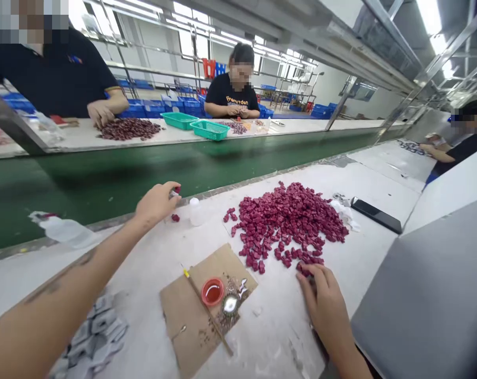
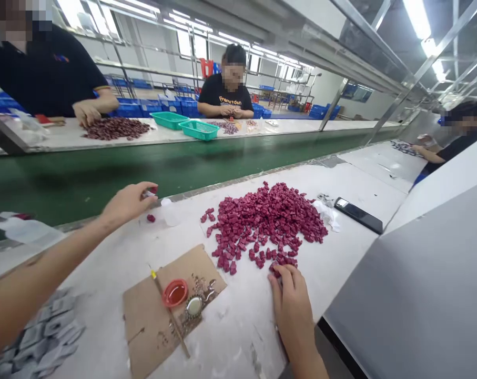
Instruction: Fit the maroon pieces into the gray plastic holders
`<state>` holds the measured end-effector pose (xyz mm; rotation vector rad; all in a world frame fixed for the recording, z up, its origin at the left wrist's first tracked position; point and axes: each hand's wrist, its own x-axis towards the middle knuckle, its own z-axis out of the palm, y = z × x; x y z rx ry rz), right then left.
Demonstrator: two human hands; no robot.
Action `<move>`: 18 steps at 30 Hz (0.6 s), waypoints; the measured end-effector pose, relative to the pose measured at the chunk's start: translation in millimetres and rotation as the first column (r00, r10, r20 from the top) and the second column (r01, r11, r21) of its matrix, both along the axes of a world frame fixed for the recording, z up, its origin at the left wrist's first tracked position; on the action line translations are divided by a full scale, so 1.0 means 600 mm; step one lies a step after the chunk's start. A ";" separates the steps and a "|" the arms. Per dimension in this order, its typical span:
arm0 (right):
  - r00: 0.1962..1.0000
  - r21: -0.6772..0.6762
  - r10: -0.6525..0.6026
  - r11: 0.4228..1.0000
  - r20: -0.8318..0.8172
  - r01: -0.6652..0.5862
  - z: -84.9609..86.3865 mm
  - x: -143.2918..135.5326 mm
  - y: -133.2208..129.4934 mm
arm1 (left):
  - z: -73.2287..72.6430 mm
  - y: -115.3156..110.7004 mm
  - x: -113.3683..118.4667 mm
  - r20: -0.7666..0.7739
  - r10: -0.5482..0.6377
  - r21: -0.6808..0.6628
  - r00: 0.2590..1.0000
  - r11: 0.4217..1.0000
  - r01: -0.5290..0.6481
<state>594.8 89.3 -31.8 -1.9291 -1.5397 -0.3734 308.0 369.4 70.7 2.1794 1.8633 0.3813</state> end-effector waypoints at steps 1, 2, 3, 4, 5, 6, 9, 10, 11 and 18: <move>1.000 0.014 -0.008 1.000 0.022 0.007 -0.005 -0.001 -0.003 | -0.011 0.032 0.009 -0.022 0.047 -0.022 0.999 0.999 -0.047; 0.998 0.026 -0.017 1.000 0.056 0.016 -0.009 -0.002 -0.006 | -0.022 0.058 0.014 -0.041 0.080 -0.039 0.996 0.996 -0.081; 0.995 0.040 -0.028 0.999 0.096 0.024 -0.012 -0.001 -0.009 | -0.030 0.077 0.014 -0.054 0.109 -0.051 0.993 0.992 -0.111; 0.990 0.054 -0.039 0.998 0.137 0.032 -0.013 -0.001 -0.011 | -0.035 0.089 0.009 -0.062 0.132 -0.058 0.989 0.989 -0.135; 0.984 0.066 -0.049 0.997 0.170 0.039 -0.013 0.000 -0.012 | -0.034 0.093 0.001 -0.067 0.146 -0.059 0.987 0.987 -0.150; 0.980 0.068 -0.052 0.997 0.194 0.039 -0.012 0.000 -0.013 | -0.030 0.088 -0.011 -0.068 0.153 -0.058 0.986 0.986 -0.157; 0.975 0.023 -0.031 0.999 0.219 0.027 -0.004 -0.003 -0.016 | 0.003 0.027 -0.062 -0.081 0.069 -0.066 0.994 0.995 -0.075; 0.976 0.000 -0.017 1.000 0.218 0.018 -0.001 -0.003 -0.017 | 0.015 -0.009 -0.083 -0.093 0.007 -0.082 0.996 0.997 -0.014; 0.978 -0.017 -0.007 1.000 0.210 0.011 0.000 -0.003 -0.018 | 0.024 -0.053 -0.104 -0.110 -0.063 -0.107 0.992 0.993 0.052; 0.981 -0.229 0.081 0.966 -0.176 -0.121 0.002 0.005 -0.050 | -0.068 -0.361 -0.226 -0.199 -0.290 -0.064 0.936 0.957 0.283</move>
